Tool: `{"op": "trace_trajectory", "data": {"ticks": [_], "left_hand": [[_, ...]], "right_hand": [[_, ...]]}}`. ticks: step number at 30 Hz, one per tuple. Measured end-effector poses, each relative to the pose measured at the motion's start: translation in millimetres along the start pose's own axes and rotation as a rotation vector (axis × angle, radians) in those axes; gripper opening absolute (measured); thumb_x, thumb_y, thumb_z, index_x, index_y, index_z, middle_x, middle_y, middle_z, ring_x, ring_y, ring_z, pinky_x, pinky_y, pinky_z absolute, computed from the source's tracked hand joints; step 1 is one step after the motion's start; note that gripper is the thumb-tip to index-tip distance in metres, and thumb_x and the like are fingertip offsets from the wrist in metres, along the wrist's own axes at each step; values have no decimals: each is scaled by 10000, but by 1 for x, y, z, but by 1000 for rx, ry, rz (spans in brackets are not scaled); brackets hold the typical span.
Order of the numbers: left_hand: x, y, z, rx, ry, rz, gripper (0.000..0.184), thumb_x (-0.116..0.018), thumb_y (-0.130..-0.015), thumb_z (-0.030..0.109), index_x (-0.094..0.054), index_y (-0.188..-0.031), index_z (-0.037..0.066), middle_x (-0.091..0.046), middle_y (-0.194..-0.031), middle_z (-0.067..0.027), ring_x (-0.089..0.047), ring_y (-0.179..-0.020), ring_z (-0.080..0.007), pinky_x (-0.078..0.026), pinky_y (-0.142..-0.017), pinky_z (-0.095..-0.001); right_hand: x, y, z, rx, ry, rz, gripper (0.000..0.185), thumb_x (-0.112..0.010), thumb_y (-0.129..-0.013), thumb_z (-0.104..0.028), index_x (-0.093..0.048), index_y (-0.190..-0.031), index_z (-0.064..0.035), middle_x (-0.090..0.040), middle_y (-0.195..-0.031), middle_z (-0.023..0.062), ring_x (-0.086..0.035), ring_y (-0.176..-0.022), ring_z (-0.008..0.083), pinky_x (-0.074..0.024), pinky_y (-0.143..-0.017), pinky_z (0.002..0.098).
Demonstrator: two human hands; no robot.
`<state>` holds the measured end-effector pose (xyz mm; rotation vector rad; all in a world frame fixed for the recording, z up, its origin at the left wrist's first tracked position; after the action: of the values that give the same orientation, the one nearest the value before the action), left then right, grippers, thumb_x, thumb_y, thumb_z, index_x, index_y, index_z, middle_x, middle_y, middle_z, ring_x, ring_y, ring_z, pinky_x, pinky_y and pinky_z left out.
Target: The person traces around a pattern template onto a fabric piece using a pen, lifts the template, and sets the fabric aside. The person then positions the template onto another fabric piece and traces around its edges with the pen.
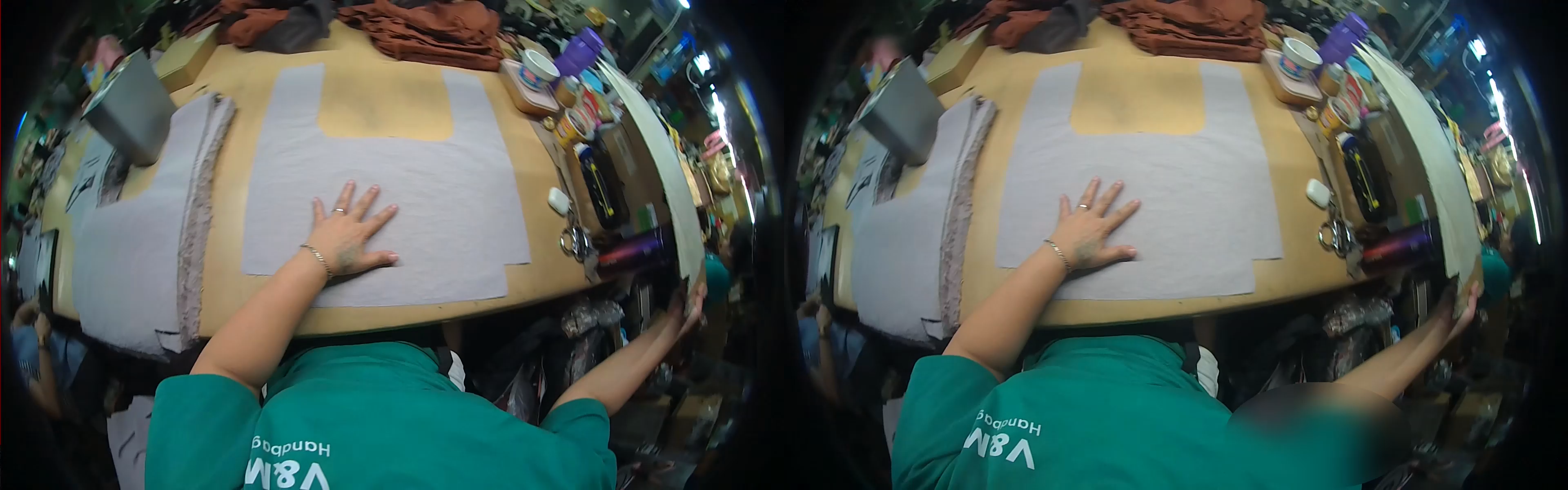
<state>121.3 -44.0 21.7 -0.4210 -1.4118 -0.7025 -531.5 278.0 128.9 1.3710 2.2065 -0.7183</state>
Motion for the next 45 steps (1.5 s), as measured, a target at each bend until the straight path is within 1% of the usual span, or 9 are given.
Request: {"op": "trace_trajectory", "data": {"ticks": [6,11,14,20,23,25,29,35,45], "left_hand": [[-1,2,-2,-15,27,15,724,-431,-726,648,-269,-1329,281,-113,-1426,-57,-45,-1303,-347,-142,-905,-688],[-19,2,-11,-34,205,324,583,-386,-817,544,-359,-1284,196,-226,-1384,-80,-149,-1288,-299,-180,-950,-607],[-14,0,-35,-123,630,685,501,-335,-880,459,-456,-1210,102,-432,-1260,-97,-369,-1192,-265,-248,-978,-447],[60,8,-80,18,1736,382,698,-356,-825,587,-355,-1268,47,-429,-1246,-116,-417,-1145,-211,-311,-956,-409],[75,28,-99,-299,2055,262,754,-471,-786,572,-316,-1274,18,-439,-1223,-117,-460,-1089,-191,-368,-917,-325],[76,41,-106,-354,1987,289,733,-505,-794,514,-306,-1276,-1,-452,-1209,-105,-469,-1076,-193,-387,-895,-318],[41,63,-128,125,1663,418,500,-586,-748,44,-379,-1193,-52,-534,-1070,-120,-543,-931,-171,-439,-821,-284],[7,48,-150,334,1523,496,502,-611,-728,39,-399,-1175,-42,-555,-1033,-134,-565,-867,-169,-458,-762,-263],[-1,31,-148,486,801,538,624,-677,-660,172,-414,-1176,-60,-564,-1038,-190,-561,-931,-237,-430,-812,-297]], "right_hand": [[-93,108,6,957,842,-83,437,-612,-762,-128,-472,-1147,25,-484,-1141,157,-467,-1008,230,-370,-891,332],[-75,148,-44,1149,767,-231,448,-552,-806,-221,-450,-1171,17,-461,-1180,156,-446,-1056,232,-346,-921,357],[-77,171,-46,1070,681,-240,439,-538,-806,-216,-452,-1167,20,-478,-1155,150,-467,-1024,230,-366,-893,352],[-88,191,6,519,348,-369,421,-510,-808,-205,-457,-1157,25,-513,-1105,138,-510,-961,226,-405,-836,343],[-104,198,66,147,174,-468,413,-496,-809,-200,-460,-1152,28,-530,-1080,132,-532,-930,224,-424,-808,339],[-128,207,111,-65,169,-540,408,-487,-810,-196,-462,-1149,30,-542,-1063,129,-546,-909,222,-438,-789,336],[-219,241,188,-274,563,-567,372,-603,-736,-82,-502,-1075,32,-580,-949,70,-554,-827,150,-431,-761,258],[-213,227,276,-539,574,-714,335,-609,-760,-48,-503,-1063,48,-591,-922,66,-574,-773,131,-457,-698,238],[-234,208,309,23,1362,-720,496,-665,-687,-320,-559,-1009,41,-613,-854,210,-606,-817,300,-457,-729,338]]}}
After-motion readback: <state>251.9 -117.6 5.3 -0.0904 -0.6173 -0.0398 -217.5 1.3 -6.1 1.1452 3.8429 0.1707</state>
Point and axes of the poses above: each hand's wrist, its own y-axis away from the middle knuckle, its own x-axis out of the back of the hand, z = x × y, the point moved 1 cm from there along -y, towards the middle knuckle
